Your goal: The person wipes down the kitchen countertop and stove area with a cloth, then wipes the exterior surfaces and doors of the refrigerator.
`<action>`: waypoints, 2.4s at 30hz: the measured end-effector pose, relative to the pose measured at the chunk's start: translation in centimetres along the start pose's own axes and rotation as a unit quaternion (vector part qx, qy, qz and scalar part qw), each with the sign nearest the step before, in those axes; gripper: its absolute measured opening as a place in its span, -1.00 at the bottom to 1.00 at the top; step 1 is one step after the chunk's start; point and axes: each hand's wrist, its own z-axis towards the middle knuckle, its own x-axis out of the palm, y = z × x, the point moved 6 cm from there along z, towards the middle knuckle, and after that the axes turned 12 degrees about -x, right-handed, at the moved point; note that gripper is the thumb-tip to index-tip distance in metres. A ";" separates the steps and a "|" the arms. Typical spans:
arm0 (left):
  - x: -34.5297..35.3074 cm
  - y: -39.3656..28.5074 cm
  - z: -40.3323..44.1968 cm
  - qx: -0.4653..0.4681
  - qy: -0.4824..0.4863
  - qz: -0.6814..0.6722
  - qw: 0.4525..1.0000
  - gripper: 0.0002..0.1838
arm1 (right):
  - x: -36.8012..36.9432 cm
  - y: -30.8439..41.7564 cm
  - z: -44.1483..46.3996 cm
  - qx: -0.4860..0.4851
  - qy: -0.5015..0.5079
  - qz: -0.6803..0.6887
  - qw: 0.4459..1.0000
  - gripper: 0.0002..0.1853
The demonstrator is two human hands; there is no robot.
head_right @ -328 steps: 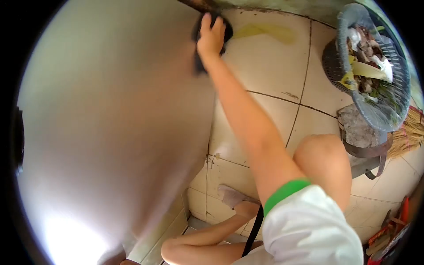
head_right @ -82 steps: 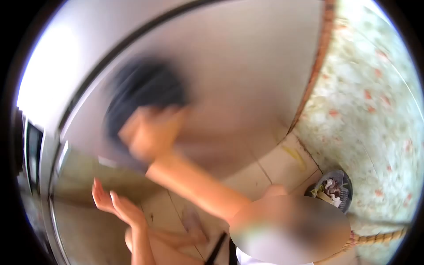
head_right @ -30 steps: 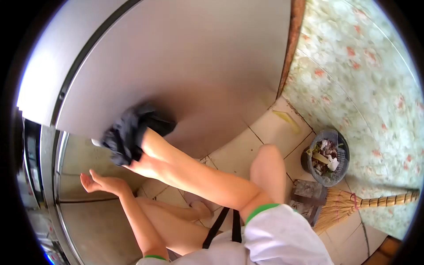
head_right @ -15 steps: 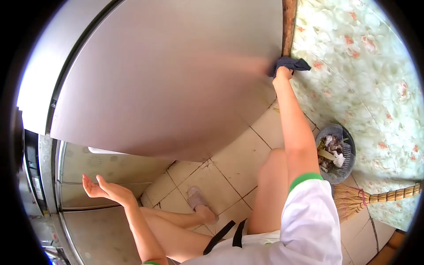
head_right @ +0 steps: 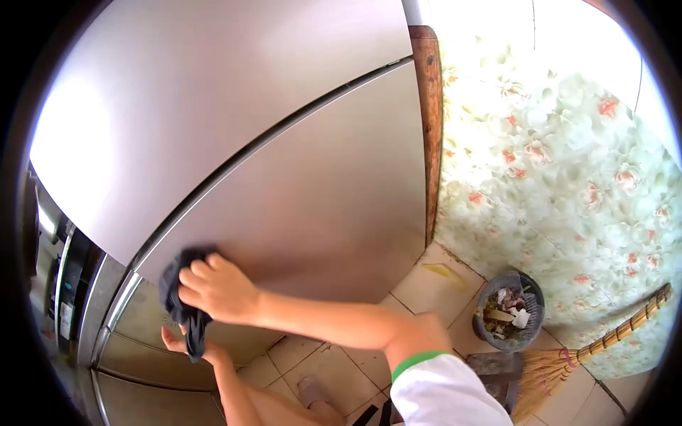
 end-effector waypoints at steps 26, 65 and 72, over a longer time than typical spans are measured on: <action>1.0 -3.6 -0.3 0.019 0.002 0.066 0.998 -0.42 | -12.2 -11.4 3.7 0.009 -0.070 -0.077 0.995 -0.94; -2.2 -2.4 1.8 -0.035 -0.157 0.110 0.981 -0.47 | -5.2 -8.9 30.3 -0.202 -0.099 -0.229 0.947 -0.75; -1.1 -2.7 0.6 -0.065 -0.157 0.050 0.984 -0.48 | 0.3 -3.2 22.8 -0.255 0.005 -0.126 0.959 -0.90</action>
